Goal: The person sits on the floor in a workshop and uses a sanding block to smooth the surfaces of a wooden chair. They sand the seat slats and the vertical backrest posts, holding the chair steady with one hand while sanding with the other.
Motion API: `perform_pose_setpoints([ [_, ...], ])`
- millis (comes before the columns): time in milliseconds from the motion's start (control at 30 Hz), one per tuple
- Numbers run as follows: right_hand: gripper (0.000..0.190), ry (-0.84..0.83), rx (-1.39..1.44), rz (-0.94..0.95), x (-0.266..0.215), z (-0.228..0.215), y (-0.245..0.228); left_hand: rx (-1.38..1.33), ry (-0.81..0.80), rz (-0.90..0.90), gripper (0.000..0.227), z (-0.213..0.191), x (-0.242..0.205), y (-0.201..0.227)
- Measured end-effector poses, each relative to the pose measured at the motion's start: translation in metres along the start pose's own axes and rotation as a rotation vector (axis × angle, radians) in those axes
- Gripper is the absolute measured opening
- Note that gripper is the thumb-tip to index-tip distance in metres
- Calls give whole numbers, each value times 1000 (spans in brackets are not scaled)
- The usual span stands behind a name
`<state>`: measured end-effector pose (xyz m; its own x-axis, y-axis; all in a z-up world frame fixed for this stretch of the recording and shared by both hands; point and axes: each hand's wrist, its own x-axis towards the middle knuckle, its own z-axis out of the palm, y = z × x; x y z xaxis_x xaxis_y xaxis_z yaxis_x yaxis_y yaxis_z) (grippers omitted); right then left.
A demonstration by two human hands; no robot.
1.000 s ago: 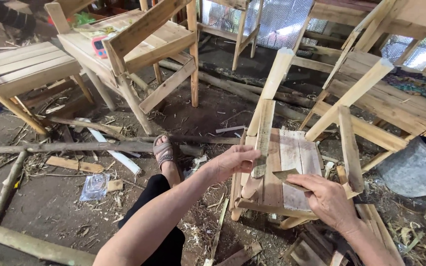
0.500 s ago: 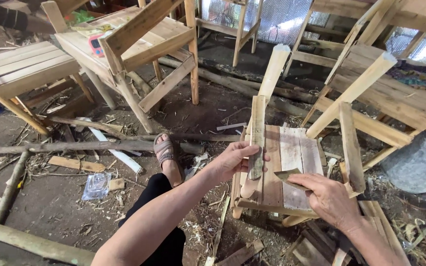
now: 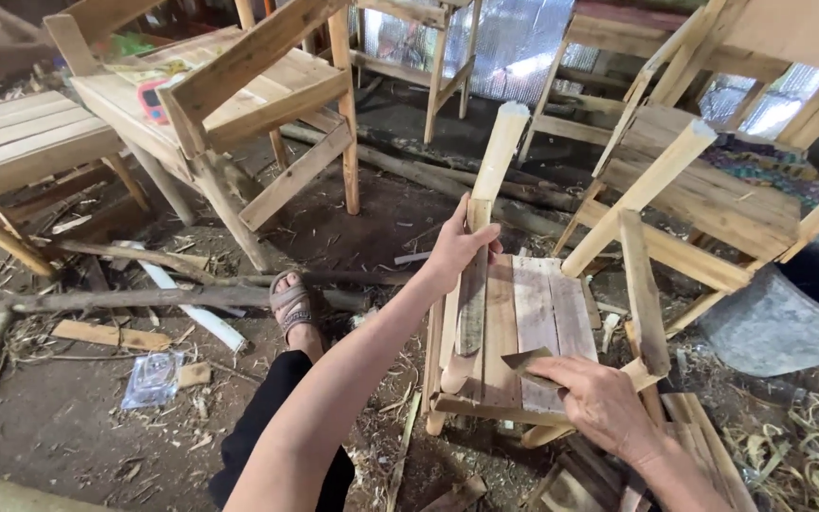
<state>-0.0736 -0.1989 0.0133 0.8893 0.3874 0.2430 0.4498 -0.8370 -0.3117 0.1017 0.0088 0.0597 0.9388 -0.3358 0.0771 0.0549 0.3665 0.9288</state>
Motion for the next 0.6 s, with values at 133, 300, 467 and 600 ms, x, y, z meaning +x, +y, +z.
perform_pose_setpoints([
  [133, 62, 2, -45, -35, -5, 17, 17, 29, -9, -69, 93, -4, 3, -4],
  [300, 59, -30, -20, -31, -4, 18, 16, 45, -87, -48, 96, -5, 4, -7],
  [467, 58, -33, 9, -14, -2, 10, 5, 57, -108, -58, 96, -7, 4, -7],
  [600, 58, -68, -34, -13, -5, 27, 21, 45, -105, -67, 96, -7, 6, -9],
])
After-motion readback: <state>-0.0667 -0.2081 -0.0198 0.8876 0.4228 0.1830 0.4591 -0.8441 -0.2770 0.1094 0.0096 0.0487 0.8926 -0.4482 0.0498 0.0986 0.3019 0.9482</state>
